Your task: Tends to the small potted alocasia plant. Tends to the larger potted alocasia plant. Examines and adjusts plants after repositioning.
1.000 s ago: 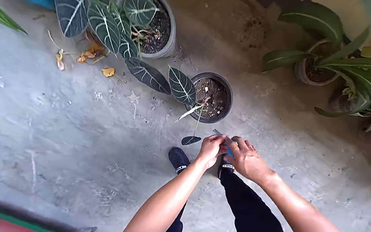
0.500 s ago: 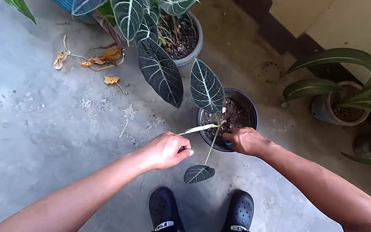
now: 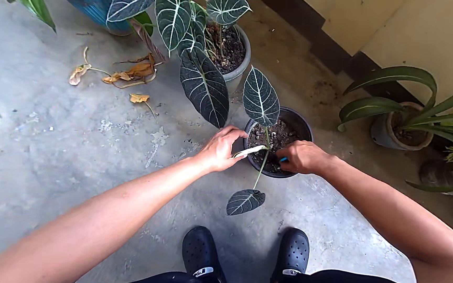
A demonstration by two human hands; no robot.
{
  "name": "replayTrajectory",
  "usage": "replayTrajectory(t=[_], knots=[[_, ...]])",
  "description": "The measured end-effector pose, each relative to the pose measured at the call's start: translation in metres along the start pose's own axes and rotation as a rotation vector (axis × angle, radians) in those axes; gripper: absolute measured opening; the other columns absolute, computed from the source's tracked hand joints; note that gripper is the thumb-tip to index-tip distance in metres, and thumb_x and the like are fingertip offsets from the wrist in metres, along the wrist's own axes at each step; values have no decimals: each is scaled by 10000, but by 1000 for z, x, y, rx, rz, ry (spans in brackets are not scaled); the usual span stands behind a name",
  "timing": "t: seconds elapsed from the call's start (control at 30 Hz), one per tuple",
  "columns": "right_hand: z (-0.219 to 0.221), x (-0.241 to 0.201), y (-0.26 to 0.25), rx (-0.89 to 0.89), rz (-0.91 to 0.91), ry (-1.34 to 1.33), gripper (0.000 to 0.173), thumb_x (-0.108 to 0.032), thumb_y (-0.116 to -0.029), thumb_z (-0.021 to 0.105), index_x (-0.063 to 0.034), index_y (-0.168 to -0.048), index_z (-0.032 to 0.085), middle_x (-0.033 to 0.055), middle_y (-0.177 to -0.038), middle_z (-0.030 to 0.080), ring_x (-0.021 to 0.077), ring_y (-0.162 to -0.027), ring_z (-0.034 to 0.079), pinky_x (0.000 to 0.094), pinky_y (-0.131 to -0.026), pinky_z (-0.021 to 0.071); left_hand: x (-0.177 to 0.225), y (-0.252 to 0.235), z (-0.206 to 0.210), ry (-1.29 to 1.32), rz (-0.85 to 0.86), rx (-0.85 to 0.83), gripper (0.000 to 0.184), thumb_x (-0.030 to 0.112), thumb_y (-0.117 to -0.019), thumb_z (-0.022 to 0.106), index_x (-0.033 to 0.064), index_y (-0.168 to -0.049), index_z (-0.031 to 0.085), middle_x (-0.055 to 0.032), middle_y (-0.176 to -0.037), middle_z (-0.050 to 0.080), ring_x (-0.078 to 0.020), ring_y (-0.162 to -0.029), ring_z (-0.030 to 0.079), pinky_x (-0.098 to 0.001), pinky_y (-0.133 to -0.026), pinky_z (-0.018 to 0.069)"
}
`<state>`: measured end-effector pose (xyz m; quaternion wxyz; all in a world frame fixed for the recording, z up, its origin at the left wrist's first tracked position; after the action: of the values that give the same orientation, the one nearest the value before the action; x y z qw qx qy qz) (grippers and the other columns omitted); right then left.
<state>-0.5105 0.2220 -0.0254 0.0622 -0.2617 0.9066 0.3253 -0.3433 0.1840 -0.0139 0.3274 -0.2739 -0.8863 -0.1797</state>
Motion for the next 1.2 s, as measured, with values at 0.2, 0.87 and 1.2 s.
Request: replayTrajectory(t=[0.2,0.87,1.2], knots=[[-28,6,18,-29,82,-89,168,-313,-938,702,-147,-922,717,77,-785,668,298,-800,665,559,-703,511,-6,2,8,38,57,63,498,373,-927,745,106,-1340,667,-179,-1364,573,-351,-1262,547,-520,-1048,469],[-61,53,19,186,288,-39,226,-290,-993,611,-78,-990,688,193,-826,669,432,-841,681,637,-673,506,-8,-4,17,19,29,37,593,462,-947,712,97,-1406,622,-206,-1439,538,-347,-1263,572,-493,-1015,504],[-74,87,10,302,457,-260,266,-276,-990,623,-54,-845,637,134,-751,606,321,-737,628,544,-650,474,-11,-6,20,113,-27,20,672,378,-933,767,61,-1478,534,-240,-1509,482,-319,-1164,671,-441,-907,601]])
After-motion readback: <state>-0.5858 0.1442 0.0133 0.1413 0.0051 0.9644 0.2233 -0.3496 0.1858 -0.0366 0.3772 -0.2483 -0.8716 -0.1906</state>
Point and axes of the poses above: each hand's wrist, its own y-axis away from the middle knuckle, its own z-axis out of the palm, x = y × z, the point moved 10 cm from there along -y, towards the middle knuckle
